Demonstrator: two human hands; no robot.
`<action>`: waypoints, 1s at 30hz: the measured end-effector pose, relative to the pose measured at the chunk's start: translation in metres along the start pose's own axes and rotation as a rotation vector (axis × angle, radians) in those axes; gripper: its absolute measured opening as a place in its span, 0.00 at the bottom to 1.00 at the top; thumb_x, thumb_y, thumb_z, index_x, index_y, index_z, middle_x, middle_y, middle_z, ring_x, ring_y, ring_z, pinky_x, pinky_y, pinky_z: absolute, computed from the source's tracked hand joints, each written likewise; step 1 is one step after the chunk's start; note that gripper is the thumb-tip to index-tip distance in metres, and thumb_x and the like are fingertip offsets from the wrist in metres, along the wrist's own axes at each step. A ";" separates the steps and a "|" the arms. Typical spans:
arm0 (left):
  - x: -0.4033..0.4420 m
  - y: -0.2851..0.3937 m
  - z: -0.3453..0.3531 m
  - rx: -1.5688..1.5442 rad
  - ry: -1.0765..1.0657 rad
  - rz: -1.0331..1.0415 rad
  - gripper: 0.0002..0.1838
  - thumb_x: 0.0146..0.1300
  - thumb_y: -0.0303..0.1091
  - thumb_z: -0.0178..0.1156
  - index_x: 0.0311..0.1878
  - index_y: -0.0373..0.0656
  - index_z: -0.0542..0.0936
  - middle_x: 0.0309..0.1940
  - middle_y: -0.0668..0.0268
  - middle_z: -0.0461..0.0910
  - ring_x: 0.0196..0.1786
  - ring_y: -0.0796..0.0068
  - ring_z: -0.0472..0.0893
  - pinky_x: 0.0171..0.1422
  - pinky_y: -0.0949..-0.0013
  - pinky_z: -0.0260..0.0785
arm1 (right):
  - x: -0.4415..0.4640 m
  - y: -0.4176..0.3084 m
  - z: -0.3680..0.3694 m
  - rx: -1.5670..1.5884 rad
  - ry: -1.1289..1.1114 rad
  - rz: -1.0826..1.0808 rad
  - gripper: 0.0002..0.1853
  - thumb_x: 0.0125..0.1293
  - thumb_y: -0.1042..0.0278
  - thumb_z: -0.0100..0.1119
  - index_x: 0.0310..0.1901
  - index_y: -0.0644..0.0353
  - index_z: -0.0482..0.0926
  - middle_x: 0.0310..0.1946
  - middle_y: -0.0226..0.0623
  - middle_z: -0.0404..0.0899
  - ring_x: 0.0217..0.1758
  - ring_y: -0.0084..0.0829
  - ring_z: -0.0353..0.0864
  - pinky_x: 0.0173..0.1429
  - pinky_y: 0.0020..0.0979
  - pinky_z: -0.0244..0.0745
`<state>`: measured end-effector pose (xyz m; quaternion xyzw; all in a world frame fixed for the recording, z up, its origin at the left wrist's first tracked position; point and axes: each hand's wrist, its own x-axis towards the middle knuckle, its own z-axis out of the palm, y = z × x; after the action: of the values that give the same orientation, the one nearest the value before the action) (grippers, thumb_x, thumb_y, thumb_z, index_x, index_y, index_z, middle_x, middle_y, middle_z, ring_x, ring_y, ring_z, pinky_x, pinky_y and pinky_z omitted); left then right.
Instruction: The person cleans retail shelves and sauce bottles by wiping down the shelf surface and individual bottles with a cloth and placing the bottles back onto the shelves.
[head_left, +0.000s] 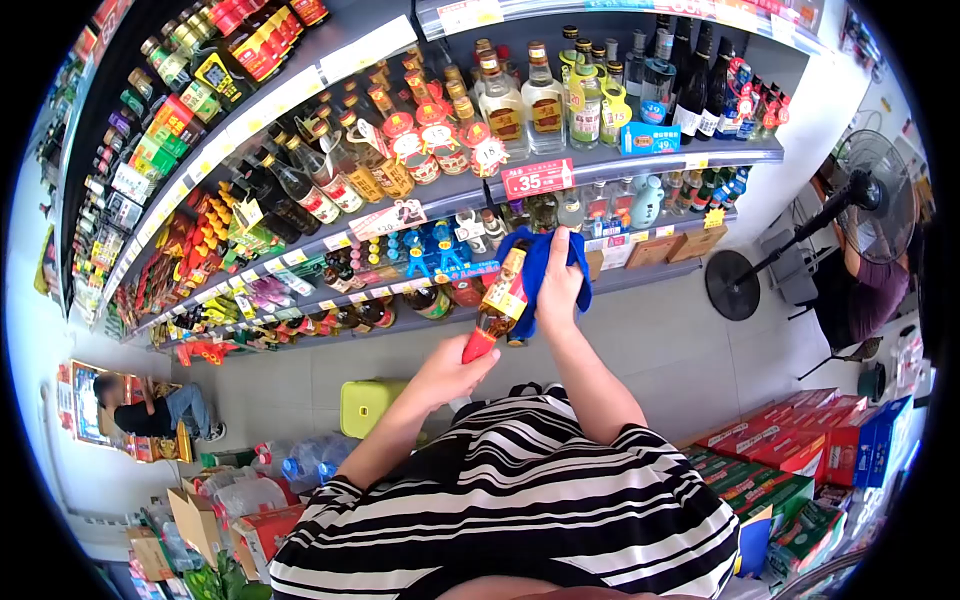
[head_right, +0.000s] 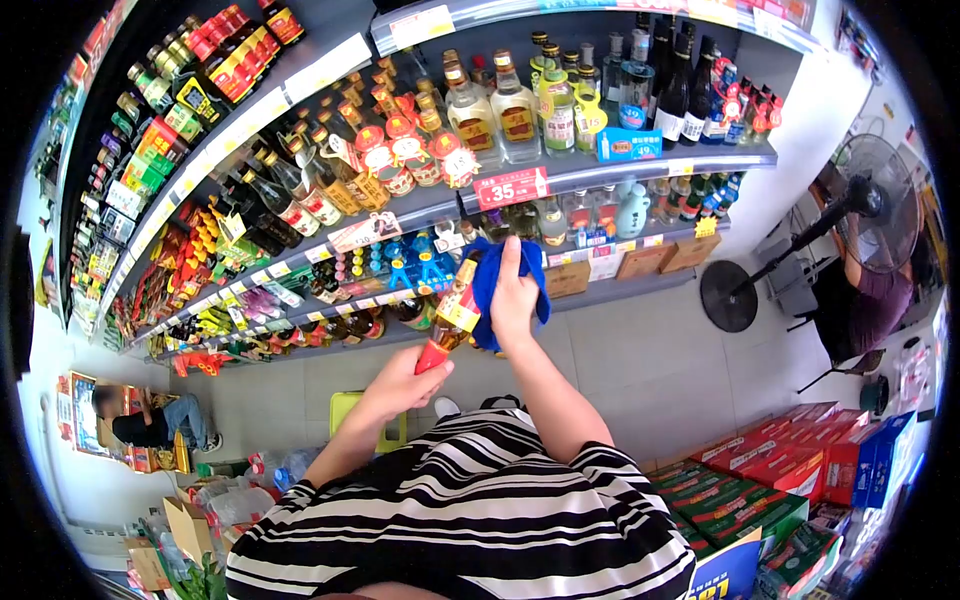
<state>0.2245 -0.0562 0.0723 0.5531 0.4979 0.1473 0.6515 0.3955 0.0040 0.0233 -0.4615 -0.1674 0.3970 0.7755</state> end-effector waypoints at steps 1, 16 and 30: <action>0.002 -0.002 0.005 -0.026 0.006 0.016 0.08 0.66 0.33 0.55 0.38 0.40 0.69 0.19 0.73 0.66 0.16 0.87 0.61 0.17 0.79 0.51 | -0.002 0.003 0.006 0.031 0.047 0.039 0.20 0.71 0.52 0.48 0.38 0.64 0.76 0.32 0.27 0.74 0.35 0.17 0.68 0.41 0.24 0.68; 0.027 -0.013 0.020 0.418 0.372 0.367 0.15 0.57 0.29 0.57 0.47 0.33 0.72 0.30 0.58 0.79 0.34 0.67 0.79 0.42 0.63 0.70 | -0.062 -0.001 0.008 0.049 -0.461 0.274 0.10 0.63 0.68 0.59 0.41 0.65 0.75 0.31 0.34 0.80 0.33 0.24 0.80 0.37 0.26 0.77; 0.005 0.004 0.017 -0.313 -0.531 -0.128 0.09 0.66 0.36 0.54 0.35 0.43 0.66 0.18 0.73 0.64 0.13 0.89 0.58 0.12 0.82 0.47 | 0.009 -0.034 -0.048 0.474 -0.602 0.417 0.28 0.51 0.56 0.63 0.52 0.61 0.68 0.37 0.44 0.76 0.41 0.42 0.78 0.50 0.44 0.77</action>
<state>0.2423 -0.0613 0.0712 0.4327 0.3156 0.0314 0.8439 0.4471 -0.0263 0.0266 -0.1582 -0.1936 0.6895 0.6798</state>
